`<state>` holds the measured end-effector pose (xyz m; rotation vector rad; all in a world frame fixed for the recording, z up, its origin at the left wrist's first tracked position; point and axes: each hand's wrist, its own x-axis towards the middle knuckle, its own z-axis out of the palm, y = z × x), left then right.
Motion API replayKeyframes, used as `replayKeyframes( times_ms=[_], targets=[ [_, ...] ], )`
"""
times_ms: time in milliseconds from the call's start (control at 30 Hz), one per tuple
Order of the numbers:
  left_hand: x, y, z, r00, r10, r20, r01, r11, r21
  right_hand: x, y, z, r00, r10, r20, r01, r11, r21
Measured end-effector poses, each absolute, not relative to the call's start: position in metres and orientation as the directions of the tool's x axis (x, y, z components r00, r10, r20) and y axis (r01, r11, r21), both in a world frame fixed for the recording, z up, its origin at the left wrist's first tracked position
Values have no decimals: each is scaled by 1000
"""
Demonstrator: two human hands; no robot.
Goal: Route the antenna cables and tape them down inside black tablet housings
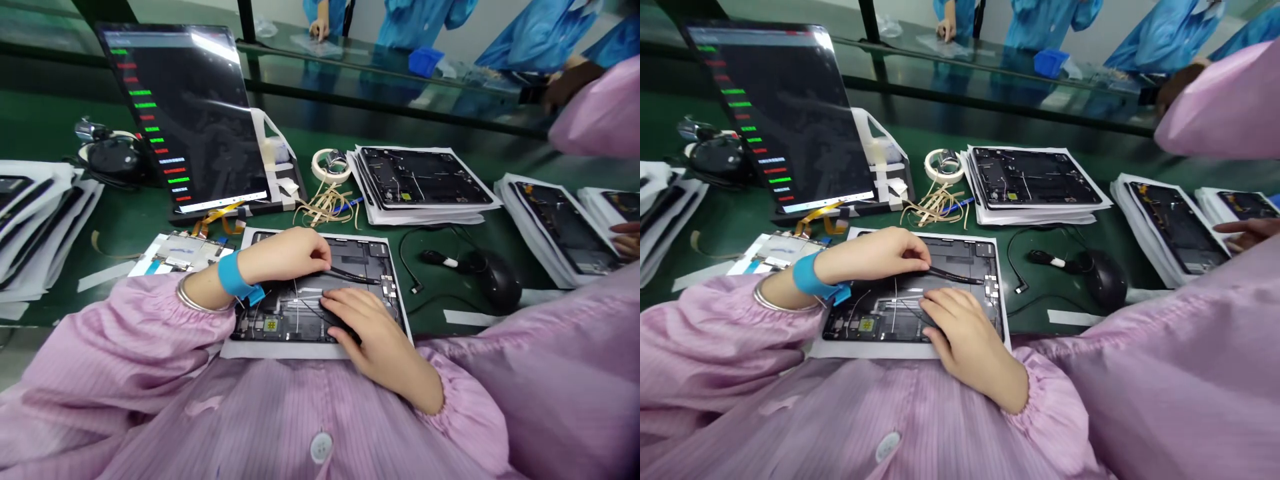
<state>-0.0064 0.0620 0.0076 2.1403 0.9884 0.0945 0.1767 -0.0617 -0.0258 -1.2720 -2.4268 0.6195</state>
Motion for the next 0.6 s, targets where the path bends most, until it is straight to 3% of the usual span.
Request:
replayKeyframes(
  times_ms=[200, 433, 600],
  targets=[
    [-10, 61, -2, 700, 693, -169, 598, -440, 670, 182, -58, -20, -560, 824, 88, 653, 504, -565],
    [-11, 59, -8, 615, 753, -236, 625, -282, 728, 214, -54, -23, -96, 937, 337, 786, 279, -552],
    [-12, 53, -7, 599, 767, -230, 673, -326, 664, 222, -55, -33, -23, 951, 308, 785, 207, -584]
  ],
)
